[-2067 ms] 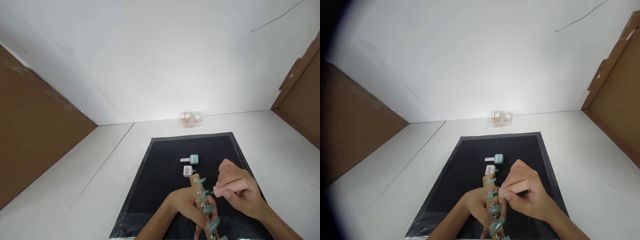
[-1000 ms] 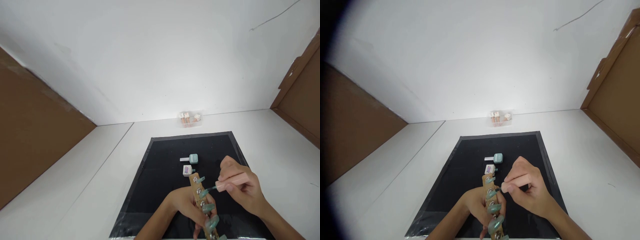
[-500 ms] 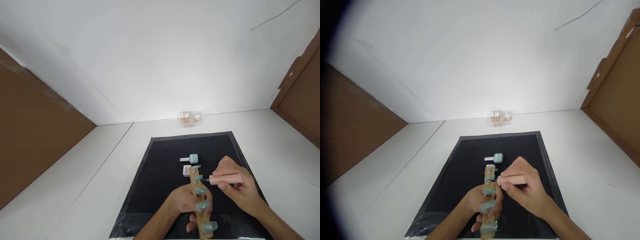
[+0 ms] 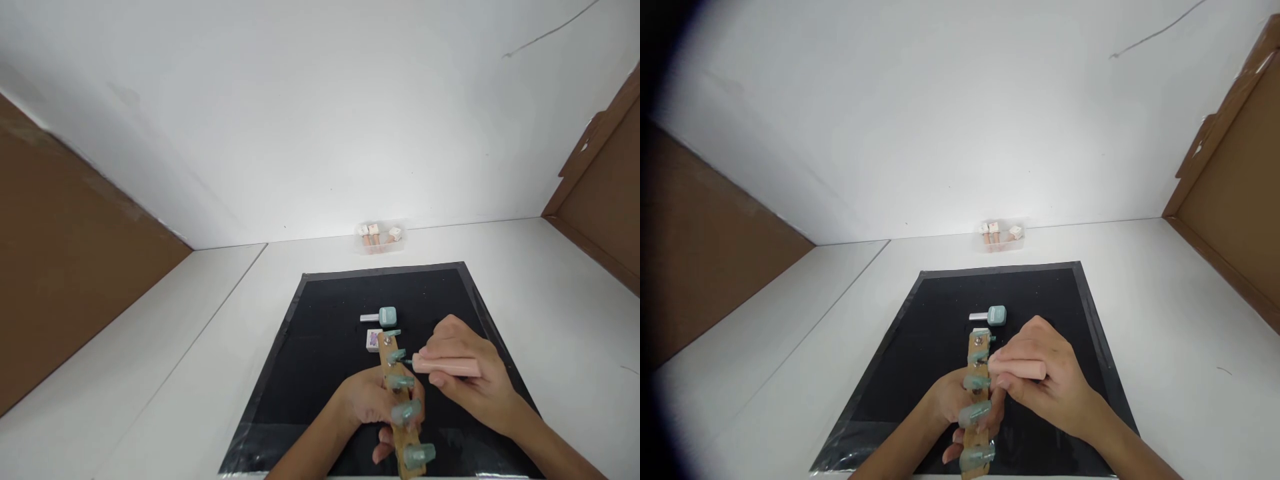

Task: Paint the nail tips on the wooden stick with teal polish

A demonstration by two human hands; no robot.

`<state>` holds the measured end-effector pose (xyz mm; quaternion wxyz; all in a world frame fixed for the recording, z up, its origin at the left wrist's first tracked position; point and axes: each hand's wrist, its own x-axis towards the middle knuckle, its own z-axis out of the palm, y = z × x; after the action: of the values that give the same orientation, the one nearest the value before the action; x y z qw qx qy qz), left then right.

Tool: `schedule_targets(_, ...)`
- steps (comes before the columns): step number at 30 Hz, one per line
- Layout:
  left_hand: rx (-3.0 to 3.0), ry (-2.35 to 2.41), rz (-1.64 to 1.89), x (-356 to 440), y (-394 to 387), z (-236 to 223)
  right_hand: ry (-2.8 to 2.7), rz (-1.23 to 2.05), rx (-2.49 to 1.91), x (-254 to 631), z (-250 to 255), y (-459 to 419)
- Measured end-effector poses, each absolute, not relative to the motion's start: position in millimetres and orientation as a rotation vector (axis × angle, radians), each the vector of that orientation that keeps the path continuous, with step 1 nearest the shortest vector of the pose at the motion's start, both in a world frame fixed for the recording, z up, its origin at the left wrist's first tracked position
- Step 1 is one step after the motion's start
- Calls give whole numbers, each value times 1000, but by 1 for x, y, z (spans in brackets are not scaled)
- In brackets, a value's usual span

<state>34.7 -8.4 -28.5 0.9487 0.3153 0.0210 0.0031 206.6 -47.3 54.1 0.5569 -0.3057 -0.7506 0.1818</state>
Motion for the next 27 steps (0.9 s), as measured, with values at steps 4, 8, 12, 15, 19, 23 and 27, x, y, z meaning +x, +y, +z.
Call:
schedule_targets(4, 626, 91, 51, 34, -8, -28, -1730, 413, -752, 207, 54, -47)
schedule_targets(8, 644, 57, 18, 35, -8, -27, -1768, 403, -731, 207, 55, -47)
schedule_targets(12, 636, 70, 72, 34, -9, -28, -1739, 368, -761, 207, 55, -47)
schedule_targets(15, 643, 69, 41, 33, -8, -29, -1755, 352, -716, 207, 54, -47)
schedule_targets(19, 668, 88, 1, 33, -6, -29, -1767, 336, -742, 207, 55, -46)
schedule_targets(23, 656, 93, 29, 33, -6, -28, -1779, 320, -737, 207, 57, -46)
schedule_targets(27, 658, 55, 13, 34, -6, -29, -1808, 275, -743, 207, 58, -45)
